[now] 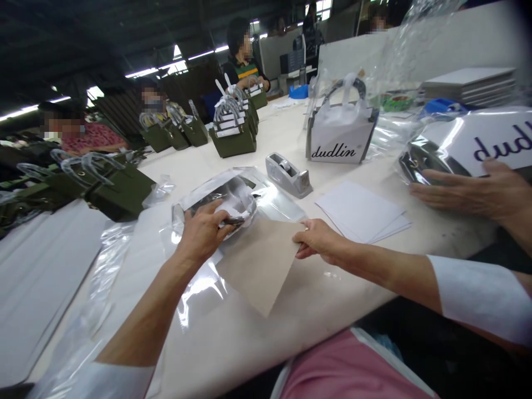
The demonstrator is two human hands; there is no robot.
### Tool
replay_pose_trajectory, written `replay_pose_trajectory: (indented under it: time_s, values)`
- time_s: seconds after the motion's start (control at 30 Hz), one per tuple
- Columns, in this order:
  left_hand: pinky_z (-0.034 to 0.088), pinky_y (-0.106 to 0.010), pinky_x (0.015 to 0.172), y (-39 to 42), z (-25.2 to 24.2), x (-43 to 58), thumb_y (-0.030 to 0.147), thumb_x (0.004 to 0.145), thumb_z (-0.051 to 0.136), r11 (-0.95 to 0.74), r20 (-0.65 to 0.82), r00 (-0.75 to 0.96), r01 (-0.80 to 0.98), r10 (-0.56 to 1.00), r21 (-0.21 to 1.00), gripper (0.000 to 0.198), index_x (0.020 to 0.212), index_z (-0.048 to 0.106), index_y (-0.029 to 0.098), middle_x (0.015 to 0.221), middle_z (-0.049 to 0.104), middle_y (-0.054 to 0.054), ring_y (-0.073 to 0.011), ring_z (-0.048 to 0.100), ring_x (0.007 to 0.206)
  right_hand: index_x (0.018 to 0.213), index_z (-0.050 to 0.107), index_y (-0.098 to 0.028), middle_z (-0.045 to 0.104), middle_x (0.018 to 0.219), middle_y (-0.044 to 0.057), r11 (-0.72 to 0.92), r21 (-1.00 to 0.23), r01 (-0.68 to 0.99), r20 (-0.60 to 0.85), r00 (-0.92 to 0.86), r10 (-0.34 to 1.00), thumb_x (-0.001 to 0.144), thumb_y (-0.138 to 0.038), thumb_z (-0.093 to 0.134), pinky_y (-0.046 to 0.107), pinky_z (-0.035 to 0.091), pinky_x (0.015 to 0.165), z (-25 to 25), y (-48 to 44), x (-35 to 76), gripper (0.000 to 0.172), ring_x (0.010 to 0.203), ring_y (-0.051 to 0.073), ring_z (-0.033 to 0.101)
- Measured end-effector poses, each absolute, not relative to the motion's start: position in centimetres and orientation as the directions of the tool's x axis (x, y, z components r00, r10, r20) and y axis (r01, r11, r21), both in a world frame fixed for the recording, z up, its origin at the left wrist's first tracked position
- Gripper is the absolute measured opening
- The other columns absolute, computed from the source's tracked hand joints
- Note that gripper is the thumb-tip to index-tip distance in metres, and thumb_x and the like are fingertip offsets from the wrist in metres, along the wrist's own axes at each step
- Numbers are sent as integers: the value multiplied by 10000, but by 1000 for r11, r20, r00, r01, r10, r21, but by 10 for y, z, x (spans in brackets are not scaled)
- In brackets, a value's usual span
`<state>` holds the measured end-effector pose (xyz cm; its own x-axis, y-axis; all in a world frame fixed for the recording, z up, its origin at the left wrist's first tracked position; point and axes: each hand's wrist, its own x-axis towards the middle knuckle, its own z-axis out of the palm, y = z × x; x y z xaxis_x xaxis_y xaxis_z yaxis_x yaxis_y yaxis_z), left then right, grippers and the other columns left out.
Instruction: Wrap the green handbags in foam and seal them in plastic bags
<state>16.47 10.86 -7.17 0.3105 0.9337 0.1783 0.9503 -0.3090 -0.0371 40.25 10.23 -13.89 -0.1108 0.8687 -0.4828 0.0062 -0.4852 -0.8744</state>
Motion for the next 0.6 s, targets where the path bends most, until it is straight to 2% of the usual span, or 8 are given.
replay_pose_trajectory:
  time_s: [0.17, 0.27, 0.4, 0.5, 0.6]
  values:
    - [380, -417, 905, 109, -73, 164, 325, 809, 513, -314, 181, 320, 948, 930, -59, 163, 866, 616, 212, 1291, 441, -86, -250, 467, 1125, 999, 510, -42, 580, 513, 33, -498, -867, 35, -496, -170, 851, 607, 10, 512, 269, 532, 400, -136, 114, 379, 395, 467, 183, 595]
    - [364, -443, 914, 107, -74, 163, 333, 810, 517, -320, 189, 326, 945, 926, -62, 158, 855, 612, 215, 1307, 427, -89, -262, 444, 1150, 854, 540, -62, 562, 509, 17, -472, -880, 46, -474, -122, 872, 596, 35, 497, 268, 534, 404, -138, 124, 376, 279, 474, 171, 588]
    - [307, -536, 918, 103, -75, 164, 341, 822, 495, -316, 175, 325, 946, 929, -77, 165, 873, 606, 230, 1315, 422, -92, -283, 409, 1180, 712, 525, -87, 532, 500, 5, -453, -889, 67, -455, -33, 890, 597, 51, 486, 277, 531, 385, -144, 129, 388, 183, 467, 162, 574]
    - [285, -552, 926, 104, -74, 165, 339, 826, 485, -321, 176, 330, 944, 927, -78, 169, 877, 605, 230, 1321, 415, -91, -279, 399, 1190, 718, 524, -96, 532, 527, 3, -431, -900, 63, -432, -2, 902, 606, 43, 504, 294, 539, 394, -150, 130, 390, 180, 475, 162, 577]
    - [325, -480, 929, 106, -74, 164, 326, 816, 505, -322, 192, 329, 944, 925, -67, 158, 869, 610, 221, 1315, 418, -94, -263, 426, 1164, 809, 533, -108, 549, 595, 4, -391, -919, 39, -391, 7, 920, 632, 12, 534, 304, 551, 424, -157, 134, 379, 214, 499, 155, 586]
